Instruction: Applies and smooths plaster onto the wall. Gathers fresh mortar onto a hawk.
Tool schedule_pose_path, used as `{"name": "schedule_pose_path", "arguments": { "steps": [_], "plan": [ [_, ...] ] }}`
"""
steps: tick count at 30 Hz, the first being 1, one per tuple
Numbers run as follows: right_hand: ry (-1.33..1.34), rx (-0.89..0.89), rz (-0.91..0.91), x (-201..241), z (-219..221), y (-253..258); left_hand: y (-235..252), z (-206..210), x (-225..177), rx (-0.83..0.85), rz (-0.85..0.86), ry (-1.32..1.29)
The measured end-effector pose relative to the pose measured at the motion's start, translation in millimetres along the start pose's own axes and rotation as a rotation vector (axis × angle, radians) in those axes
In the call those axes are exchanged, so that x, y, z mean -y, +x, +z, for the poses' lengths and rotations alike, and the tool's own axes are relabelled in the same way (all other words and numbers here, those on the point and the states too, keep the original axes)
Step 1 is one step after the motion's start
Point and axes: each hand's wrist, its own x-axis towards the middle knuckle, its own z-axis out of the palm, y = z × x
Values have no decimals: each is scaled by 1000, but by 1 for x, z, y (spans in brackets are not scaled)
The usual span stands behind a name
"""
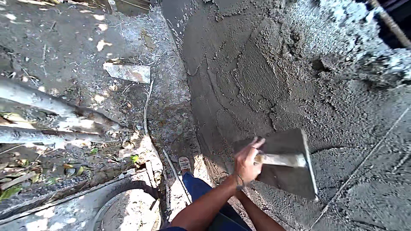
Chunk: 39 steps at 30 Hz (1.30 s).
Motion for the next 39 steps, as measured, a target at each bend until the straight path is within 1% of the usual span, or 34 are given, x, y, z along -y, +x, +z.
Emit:
{"name": "schedule_pose_path", "arguments": {
  "steps": [2, 4, 6, 7, 8, 10, 11, 12, 13, 14, 15, 16, 17, 18, 19, 20, 21, 22, 23, 24, 26, 27, 28, 29, 31, 33, 35, 36, 37, 38, 39],
  "plan": [
    [138, -4, -2, 13, 0, 24, 10, -54, 7, -134, -156, 92],
    [245, 80, 7, 32, -3, 38, 9, -131, 26, -295, -358, 250],
    [161, 142, -6, 57, -2, 56, -12, -226, 50, -464, -552, 374],
    [101, 168, -26, 69, 3, 67, -35, -277, 60, -536, -614, 418],
    [22, 200, -60, 83, 10, 80, -66, -325, 63, -595, -633, 441],
    [-160, 264, -156, 114, 34, 114, -147, -410, 52, -699, -606, 412],
    [-253, 284, -201, 136, 49, 128, -194, -442, 44, -821, -641, 343],
    [-340, 301, -236, 159, 66, 137, -241, -465, 34, -961, -742, 284],
    [-413, 303, -261, 183, 84, 141, -291, -484, 23, -1044, -870, 290],
    [-462, 292, -285, 205, 104, 144, -345, -501, 16, -1071, -931, 264],
    [-495, 282, -319, 225, 127, 148, -400, -508, 10, -1071, -928, 195],
    [-525, 282, -362, 240, 155, 157, -446, -500, 1, -1153, -919, 171],
    [-555, 299, -407, 247, 192, 170, -473, -484, -14, -1345, -967, 181],
    [-600, 322, -447, 245, 237, 187, -492, -478, -19, -1573, -1049, 204],
    [-655, 323, -490, 240, 287, 207, -514, -482, -16, -1721, -1106, 221],
    [-720, 321, -509, 244, 339, 221, -550, -491, -7, -1789, -1128, 247],
    [-801, 307, -548, 246, 392, 233, -595, -500, 5, -1787, -1173, 300],
    [-868, 289, -604, 245, 442, 242, -640, -505, 16, -1727, -1241, 396],
    [-941, 275, -664, 247, 486, 248, -681, -508, 28, -1683, -1298, 420],
    [-1006, 246, -739, 249, 525, 251, -719, -509, 43, -1716, -1286, 385],
    [-1123, 198, -815, 246, 591, 254, -766, -504, 54, -1864, -1212, 285],
    [-1200, 215, -788, 236, 612, 254, -779, -500, 53, -1946, -1164, 212],
    [-1283, 267, -729, 219, 626, 253, -791, -499, 53, -2008, -1114, 149],
    [-1378, 338, -670, 201, 636, 253, -804, -497, 54, -2014, -1105, 145],
    [-1506, 451, -607, 155, 648, 255, -823, -497, 52, -1949, -1266, 201],
    [-1570, 477, -541, 129, 666, 245, -840, -507, 54, -1930, -1386, 179],
    [-1609, 532, -456, 131, 682, 227, -843, -513, 51, -1898, -1451, 200],
    [-1631, 554, -442, 142, 687, 215, -850, -509, 54, -1914, -1426, 210],
    [-1682, 549, -456, 155, 685, 200, -856, -503, 59, -1962, -1359, 191],
    [-1750, 518, -486, 172, 679, 184, -857, -496, 63, -2012, -1284, 163],
    [-1820, 478, -519, 193, 673, 172, -857, -492, 67, -2029, -1258, 154]
  ]
}}
